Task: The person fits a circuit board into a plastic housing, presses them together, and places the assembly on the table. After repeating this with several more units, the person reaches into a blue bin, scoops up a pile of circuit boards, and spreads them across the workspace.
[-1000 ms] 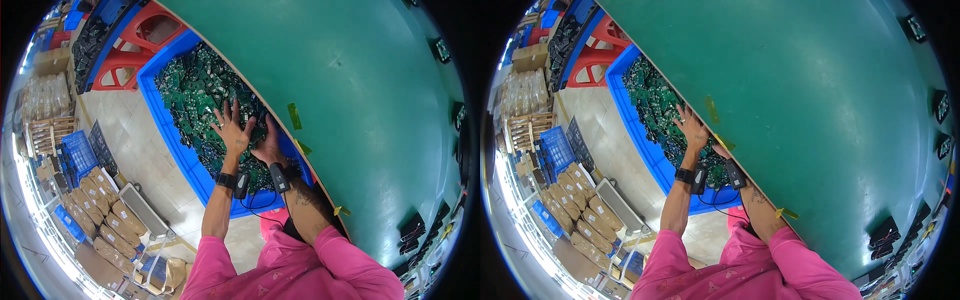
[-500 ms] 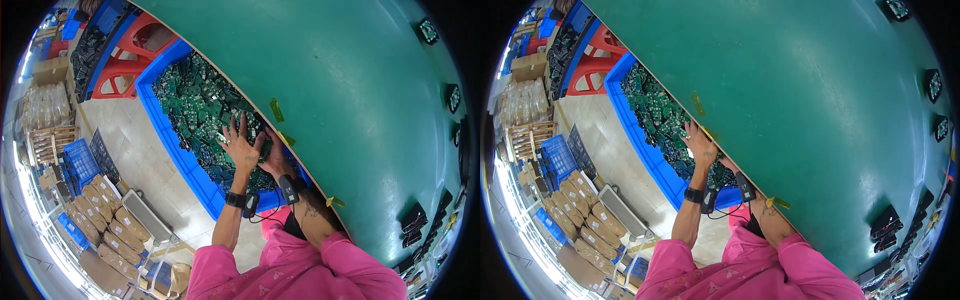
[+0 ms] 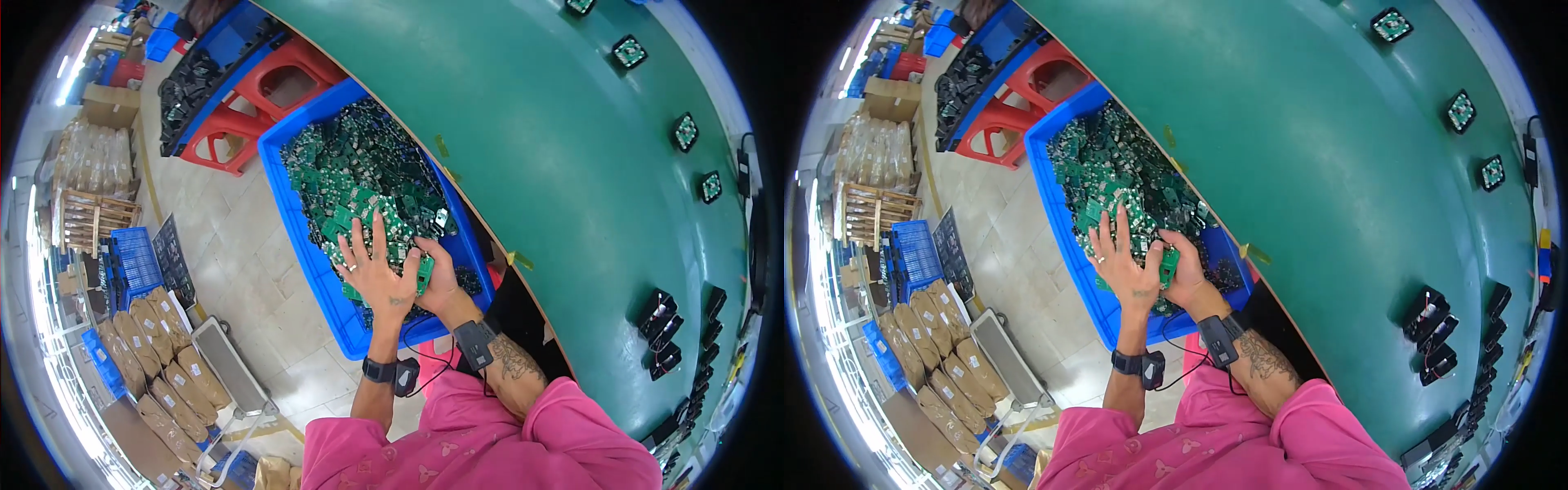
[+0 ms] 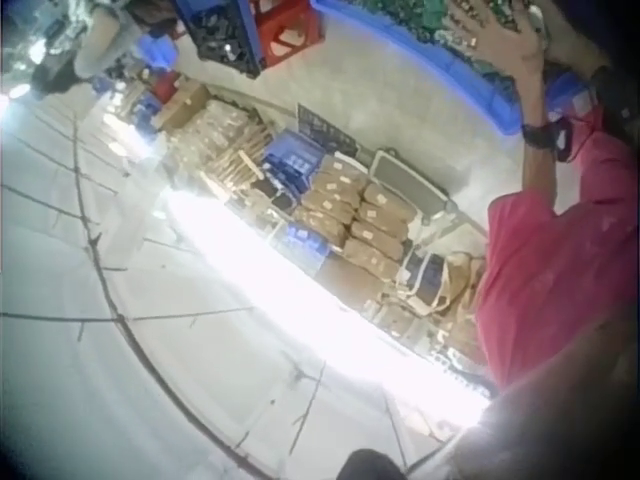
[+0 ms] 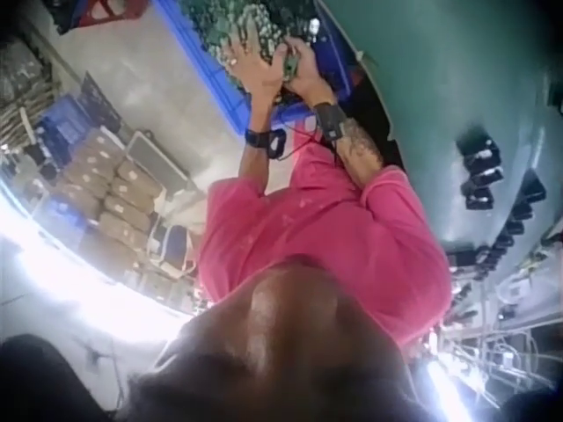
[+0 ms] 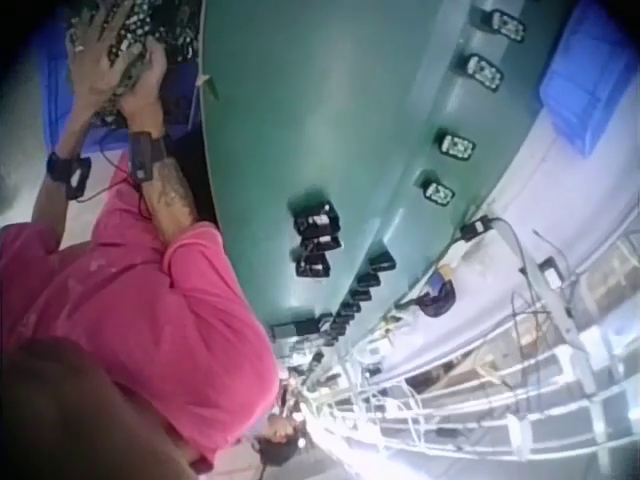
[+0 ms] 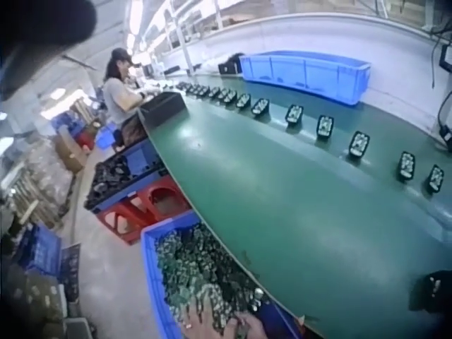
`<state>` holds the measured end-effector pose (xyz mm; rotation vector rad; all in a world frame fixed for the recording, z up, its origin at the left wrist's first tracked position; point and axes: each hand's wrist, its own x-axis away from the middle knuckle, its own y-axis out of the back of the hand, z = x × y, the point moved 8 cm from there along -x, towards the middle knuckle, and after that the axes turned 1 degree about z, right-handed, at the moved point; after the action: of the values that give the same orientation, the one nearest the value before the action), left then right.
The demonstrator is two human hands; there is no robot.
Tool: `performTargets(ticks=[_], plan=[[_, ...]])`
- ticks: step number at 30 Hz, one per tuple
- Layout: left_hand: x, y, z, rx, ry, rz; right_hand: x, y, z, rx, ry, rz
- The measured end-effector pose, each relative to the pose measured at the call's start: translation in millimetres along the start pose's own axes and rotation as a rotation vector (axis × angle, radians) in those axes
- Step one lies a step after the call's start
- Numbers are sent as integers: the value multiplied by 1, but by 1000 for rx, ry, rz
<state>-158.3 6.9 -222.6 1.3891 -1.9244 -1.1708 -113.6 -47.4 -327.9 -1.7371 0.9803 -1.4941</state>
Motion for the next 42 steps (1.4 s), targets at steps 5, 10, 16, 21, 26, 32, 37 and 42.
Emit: performTargets(ticks=[5,10,16,21,26,32,37,42], plan=[[3,68,-42,-122,-60,-101,40,-80,-14,18,0,130],[10,120,-99,-226,-158,-196,84,-135,-20,-29,-53,305],[34,155,-139,-263,-253,-309,124,-164,-16,-26,3,480],[49,133,-134,-238,-255,-261,133,-133,-12,-6,50,340],[57,111,-108,-209,-241,-217,131,-112,-23,5,32,331],[52,106,-99,-179,-258,-201,129,-108,-28,38,18,250],[45,114,-101,-173,-289,-192,120,-109,-26,71,89,237],[44,140,-139,-184,-372,-201,132,-130,-16,28,131,341]])
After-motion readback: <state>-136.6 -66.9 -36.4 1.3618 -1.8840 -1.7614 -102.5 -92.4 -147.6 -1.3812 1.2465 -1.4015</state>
